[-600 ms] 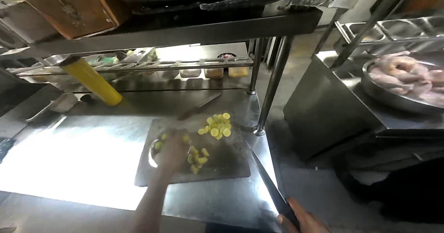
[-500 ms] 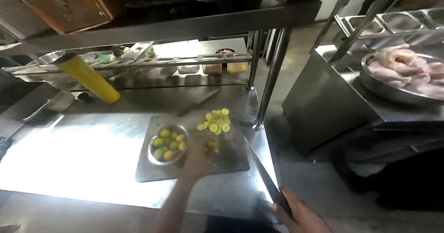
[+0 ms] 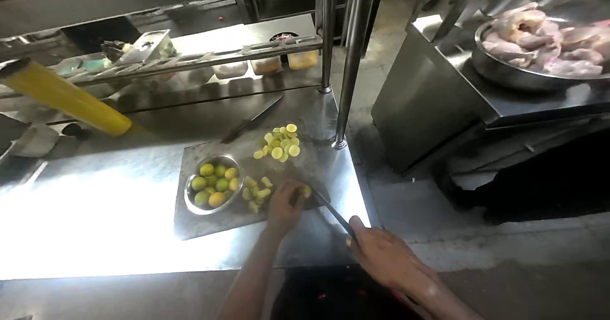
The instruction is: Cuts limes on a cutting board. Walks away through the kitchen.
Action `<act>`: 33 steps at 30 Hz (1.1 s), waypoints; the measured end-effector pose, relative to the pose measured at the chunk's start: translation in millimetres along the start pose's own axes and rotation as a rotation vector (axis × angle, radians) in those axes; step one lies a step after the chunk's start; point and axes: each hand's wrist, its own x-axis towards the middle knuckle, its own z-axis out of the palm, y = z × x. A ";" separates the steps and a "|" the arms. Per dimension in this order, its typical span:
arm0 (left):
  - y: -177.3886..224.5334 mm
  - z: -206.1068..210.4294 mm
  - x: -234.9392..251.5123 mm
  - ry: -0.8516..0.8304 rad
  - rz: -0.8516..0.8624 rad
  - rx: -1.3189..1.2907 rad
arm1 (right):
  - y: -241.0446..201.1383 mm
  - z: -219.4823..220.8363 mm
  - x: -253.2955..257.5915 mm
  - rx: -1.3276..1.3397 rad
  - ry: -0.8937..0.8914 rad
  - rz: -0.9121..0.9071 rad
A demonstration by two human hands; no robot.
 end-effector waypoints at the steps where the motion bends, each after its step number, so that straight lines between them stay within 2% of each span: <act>1: -1.8 -0.5 1.2 -0.007 -0.001 -0.001 | -2.2 -1.9 -1.4 -0.002 0.015 -0.001; 13: -6.3 0.5 3.2 -0.006 -0.024 -0.022 | -16.0 -11.4 -3.5 -0.140 0.014 -0.004; 25: -1.8 2.2 0.7 0.058 0.060 0.030 | -66.2 -35.8 61.9 -0.129 0.037 -0.005; 29: 4.8 0.0 1.7 0.031 0.026 0.007 | -38.7 -21.3 25.7 -0.129 -0.129 0.080; 33: 5.6 2.3 2.3 0.067 0.008 -0.024 | -3.1 3.6 -17.4 -0.145 -0.180 0.133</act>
